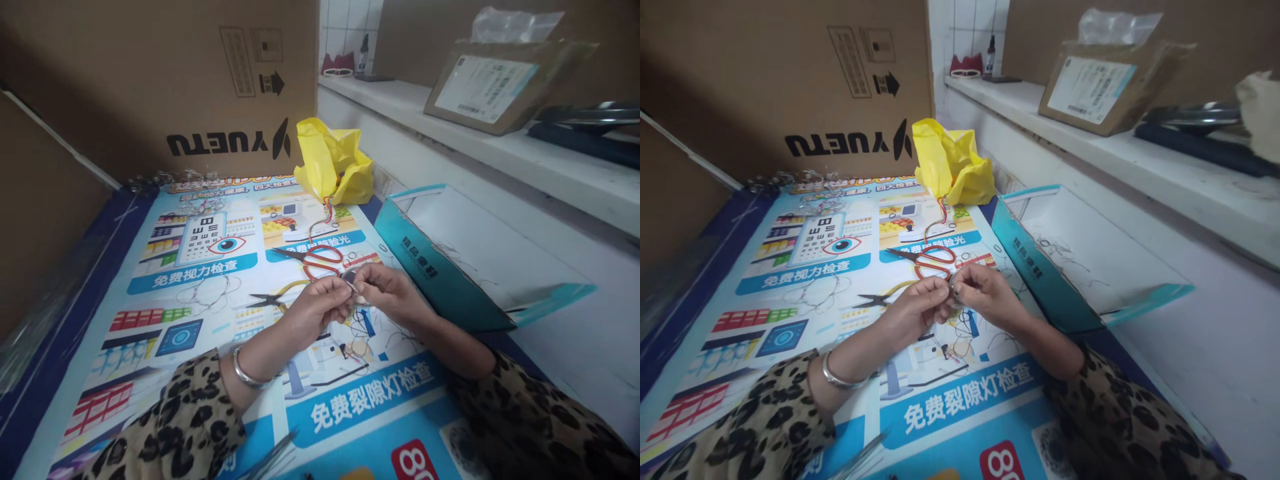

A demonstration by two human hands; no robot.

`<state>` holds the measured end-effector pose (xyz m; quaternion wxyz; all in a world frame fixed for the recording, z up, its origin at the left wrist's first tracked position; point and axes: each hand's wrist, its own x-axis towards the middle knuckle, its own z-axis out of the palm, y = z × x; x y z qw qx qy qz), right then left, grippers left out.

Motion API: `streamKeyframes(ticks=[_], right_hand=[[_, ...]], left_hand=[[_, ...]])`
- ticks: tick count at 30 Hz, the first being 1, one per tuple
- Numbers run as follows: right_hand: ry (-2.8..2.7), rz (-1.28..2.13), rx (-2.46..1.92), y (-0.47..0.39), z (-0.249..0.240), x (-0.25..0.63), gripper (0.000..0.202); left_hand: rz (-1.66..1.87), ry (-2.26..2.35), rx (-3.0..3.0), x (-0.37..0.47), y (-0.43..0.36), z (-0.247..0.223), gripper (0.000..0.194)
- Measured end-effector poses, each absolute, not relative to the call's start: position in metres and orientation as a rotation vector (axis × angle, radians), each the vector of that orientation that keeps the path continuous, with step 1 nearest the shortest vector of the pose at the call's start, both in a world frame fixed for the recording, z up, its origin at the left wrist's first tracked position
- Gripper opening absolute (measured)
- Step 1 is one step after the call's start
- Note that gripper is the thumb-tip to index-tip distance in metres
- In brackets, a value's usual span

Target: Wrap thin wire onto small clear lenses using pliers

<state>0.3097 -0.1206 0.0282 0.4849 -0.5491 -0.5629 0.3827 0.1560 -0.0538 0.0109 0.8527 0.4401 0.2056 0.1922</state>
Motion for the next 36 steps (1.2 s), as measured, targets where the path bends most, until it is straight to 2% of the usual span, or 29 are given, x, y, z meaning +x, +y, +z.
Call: streamKeyframes(ticks=[6,11,16,21,27,31,36], right_hand=[[-1.512,0.593,-1.53,-0.124,0.039,0.302,0.009],[-1.524,0.525,-1.508,-0.129,0.049,0.295,0.01],[-1.525,0.497,-1.498,-0.131,0.054,0.297,0.012],[-1.796,0.443,-1.636,-0.122,0.051,0.29,0.015],[-2.273,0.119,-1.68,-0.104,0.044,0.254,0.034],[-2.399,-0.04,-1.729,-0.091,0.038,0.227,0.047],[-2.371,-0.063,-1.628,-0.084,0.034,0.206,0.035]], left_hand=[[0.552,0.592,1.337,0.154,-0.056,0.016,0.013],[0.647,0.635,1.678,0.148,-0.055,0.035,0.008],[0.796,0.593,1.593,0.138,-0.044,0.061,0.009],[0.97,0.654,1.555,0.118,-0.03,0.073,0.01],[1.089,0.7,1.501,0.083,-0.023,0.065,0.012],[1.171,0.752,1.471,0.054,-0.025,0.05,0.015],[1.295,0.902,1.423,0.026,-0.021,0.027,0.015]])
